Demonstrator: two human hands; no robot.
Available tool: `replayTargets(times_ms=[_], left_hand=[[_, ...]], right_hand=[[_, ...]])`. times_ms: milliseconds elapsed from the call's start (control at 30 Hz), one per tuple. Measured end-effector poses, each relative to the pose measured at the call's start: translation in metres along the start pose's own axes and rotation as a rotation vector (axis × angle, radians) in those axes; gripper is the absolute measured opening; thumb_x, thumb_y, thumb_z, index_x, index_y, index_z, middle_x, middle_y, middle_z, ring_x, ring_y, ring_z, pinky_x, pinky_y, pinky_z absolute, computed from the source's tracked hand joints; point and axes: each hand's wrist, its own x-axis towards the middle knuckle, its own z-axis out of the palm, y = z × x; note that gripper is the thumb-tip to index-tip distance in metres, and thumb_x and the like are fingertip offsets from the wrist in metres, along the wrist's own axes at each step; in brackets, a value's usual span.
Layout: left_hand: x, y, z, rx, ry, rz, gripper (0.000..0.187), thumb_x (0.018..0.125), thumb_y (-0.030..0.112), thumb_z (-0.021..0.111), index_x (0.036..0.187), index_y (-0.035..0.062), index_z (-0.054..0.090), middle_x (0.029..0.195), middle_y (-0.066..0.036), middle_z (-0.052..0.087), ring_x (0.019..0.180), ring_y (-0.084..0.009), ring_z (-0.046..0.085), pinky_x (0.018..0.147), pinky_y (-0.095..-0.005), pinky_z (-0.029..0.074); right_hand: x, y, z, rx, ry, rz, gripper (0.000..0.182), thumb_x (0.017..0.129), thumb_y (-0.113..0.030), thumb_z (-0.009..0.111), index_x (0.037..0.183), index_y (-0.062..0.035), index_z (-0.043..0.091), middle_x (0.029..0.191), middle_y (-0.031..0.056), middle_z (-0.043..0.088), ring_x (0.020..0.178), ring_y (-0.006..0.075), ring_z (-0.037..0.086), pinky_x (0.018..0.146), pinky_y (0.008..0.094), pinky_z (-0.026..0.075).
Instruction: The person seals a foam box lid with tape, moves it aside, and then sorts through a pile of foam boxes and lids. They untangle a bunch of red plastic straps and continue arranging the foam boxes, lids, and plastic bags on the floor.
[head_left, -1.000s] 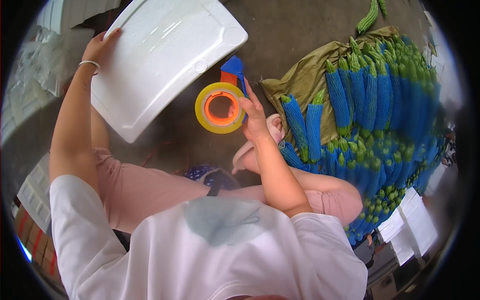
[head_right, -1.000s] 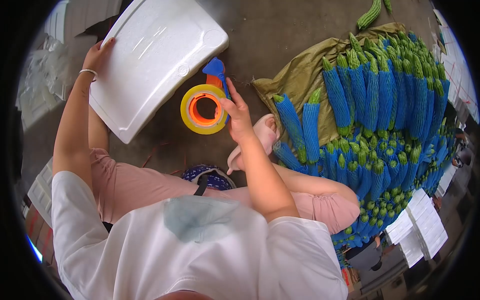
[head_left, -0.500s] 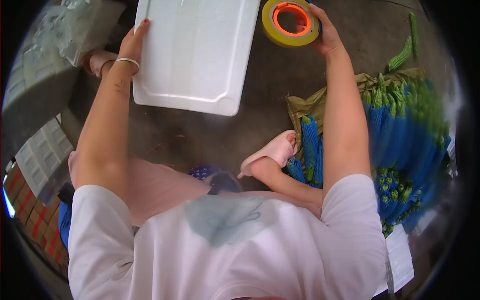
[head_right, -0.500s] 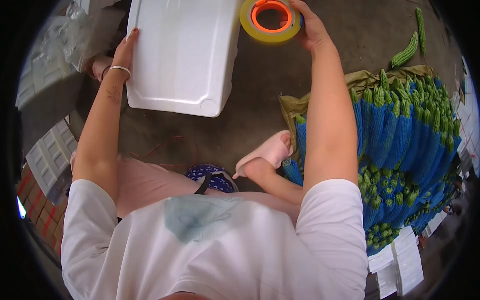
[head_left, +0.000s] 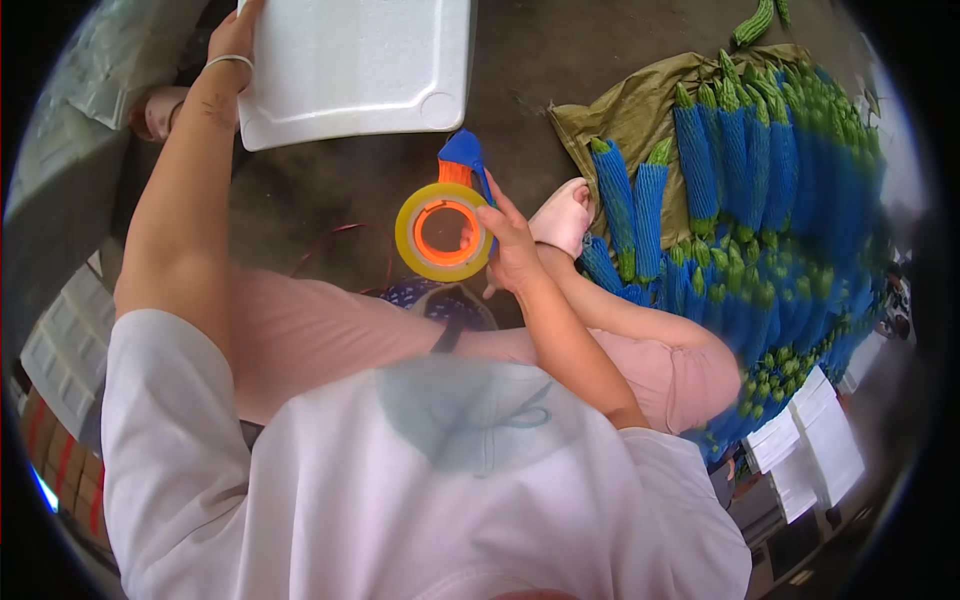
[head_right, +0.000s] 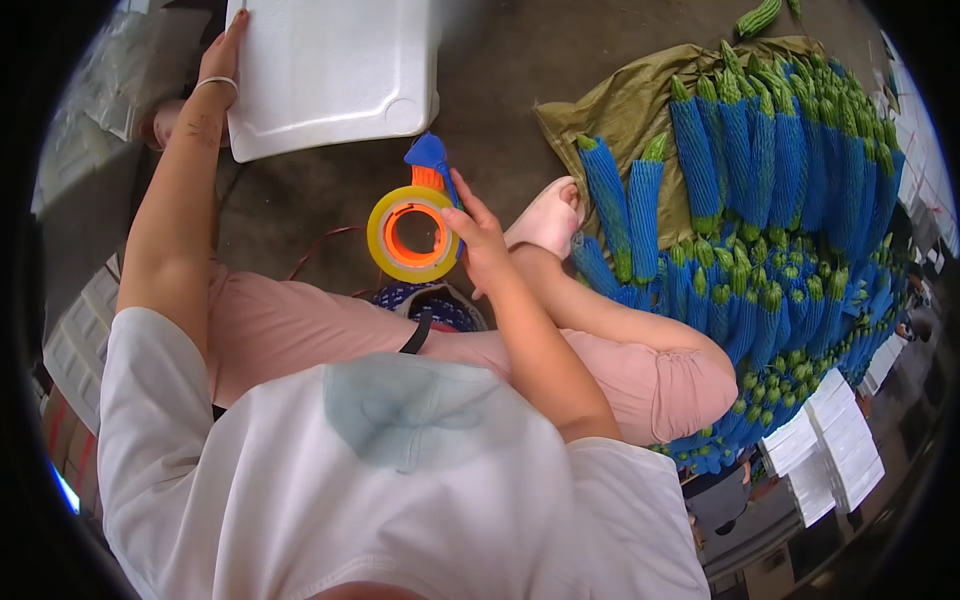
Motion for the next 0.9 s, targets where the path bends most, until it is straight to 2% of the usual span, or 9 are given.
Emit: replayTargets(times_ms=[67, 167, 267, 300, 433, 467, 633, 767, 900], left_hand=[[0.021, -0.022, -0.006, -0.079, 0.021, -0.052, 0.059, 0.082, 0.046, 0.067, 0.116, -0.001, 0.059, 0.099, -0.005, 0.065, 0.086, -0.0137, 0.061, 0.079, -0.0267, 0.047], [-0.011, -0.035, 0.013, -0.274, 0.17, -0.022, 0.054, 0.087, 0.044, 0.059, 0.116, -0.0012, 0.056, 0.099, -0.009, 0.063, 0.085, -0.0176, 0.058, 0.076, -0.0312, 0.046], [-0.061, -0.041, 0.062, -0.49, 0.459, -0.172, 0.066, 0.091, 0.041, 0.053, 0.137, 0.0001, 0.028, 0.125, -0.017, 0.05, 0.106, -0.0246, 0.055, 0.09, -0.0367, 0.046], [-0.072, -0.045, 0.079, -0.612, 0.42, -0.102, 0.067, 0.092, 0.041, 0.051, 0.14, 0.0031, 0.024, 0.129, -0.016, 0.047, 0.112, -0.0244, 0.052, 0.093, -0.0366, 0.045], [-0.095, 0.002, 0.125, -0.841, 0.532, -0.27, 0.058, 0.093, 0.043, 0.046, 0.141, 0.021, 0.024, 0.133, -0.007, 0.044, 0.114, -0.0278, 0.053, 0.092, -0.0431, 0.048], [-0.091, 0.002, 0.13, -0.889, 0.611, -0.255, 0.058, 0.093, 0.043, 0.045, 0.143, 0.0226, 0.021, 0.138, -0.006, 0.039, 0.118, -0.0274, 0.049, 0.096, -0.0432, 0.044], [-0.086, -0.006, 0.134, -1.051, 0.619, -0.124, 0.062, 0.093, 0.043, 0.044, 0.146, 0.0239, 0.018, 0.142, -0.006, 0.035, 0.124, -0.0273, 0.043, 0.101, -0.0433, 0.039], [-0.085, -0.003, 0.136, -1.017, 0.681, -0.157, 0.063, 0.093, 0.044, 0.044, 0.146, 0.0237, 0.016, 0.142, -0.006, 0.035, 0.123, -0.0281, 0.043, 0.1, -0.0436, 0.04], [-0.1, 0.006, 0.13, -0.996, 0.641, -0.206, 0.067, 0.093, 0.045, 0.044, 0.147, 0.0223, 0.012, 0.142, -0.009, 0.036, 0.122, -0.0291, 0.044, 0.101, -0.0421, 0.039]], right_hand=[[0.012, 0.001, 0.007, 0.013, 0.086, -0.061, 0.067, 0.084, -0.018, 0.062, 0.143, -0.0054, 0.032, 0.115, 0.0085, 0.058, 0.094, 0.0157, 0.058, 0.084, 0.0299, 0.049], [0.051, -0.042, -0.007, 0.061, 0.033, -0.145, 0.066, 0.084, -0.022, 0.062, 0.142, -0.0052, 0.035, 0.1, 0.0059, 0.06, 0.076, 0.0139, 0.058, 0.069, 0.0276, 0.051], [0.136, -0.153, 0.01, -0.021, 0.023, -0.282, 0.052, 0.085, -0.028, 0.063, 0.129, -0.0042, 0.049, 0.096, 0.0039, 0.061, 0.072, 0.0127, 0.058, 0.064, 0.0262, 0.05], [0.156, -0.199, 0.03, -0.162, 0.013, -0.292, 0.03, 0.084, -0.035, 0.064, 0.095, -0.0078, 0.058, 0.071, 0.0033, 0.054, 0.061, 0.0131, 0.053, 0.057, 0.0272, 0.047], [0.216, -0.287, 0.069, -0.455, -0.14, -0.163, 0.036, 0.084, -0.034, 0.063, 0.103, -0.0039, 0.06, 0.089, 0.0062, 0.064, 0.076, 0.0153, 0.061, 0.071, 0.0291, 0.052], [0.218, -0.286, 0.069, -0.419, -0.21, -0.115, 0.035, 0.086, -0.032, 0.058, 0.105, -0.0021, 0.061, 0.098, 0.0082, 0.067, 0.086, 0.0182, 0.064, 0.081, 0.0324, 0.053], [0.165, -0.203, 0.02, -0.223, -0.088, -0.194, 0.058, 0.084, -0.028, 0.064, 0.134, -0.0039, 0.047, 0.106, 0.0035, 0.062, 0.084, 0.0108, 0.059, 0.074, 0.025, 0.05], [0.076, -0.081, 0.005, -0.234, 0.01, -0.153, 0.061, 0.085, -0.02, 0.063, 0.139, -0.002, 0.041, 0.123, 0.0084, 0.056, 0.11, 0.0128, 0.052, 0.097, 0.0266, 0.038], [0.047, -0.015, 0.025, -0.321, 0.008, -0.129, 0.058, 0.086, -0.018, 0.062, 0.138, -0.002, 0.042, 0.123, 0.0081, 0.056, 0.11, 0.0117, 0.051, 0.099, 0.0254, 0.035]])
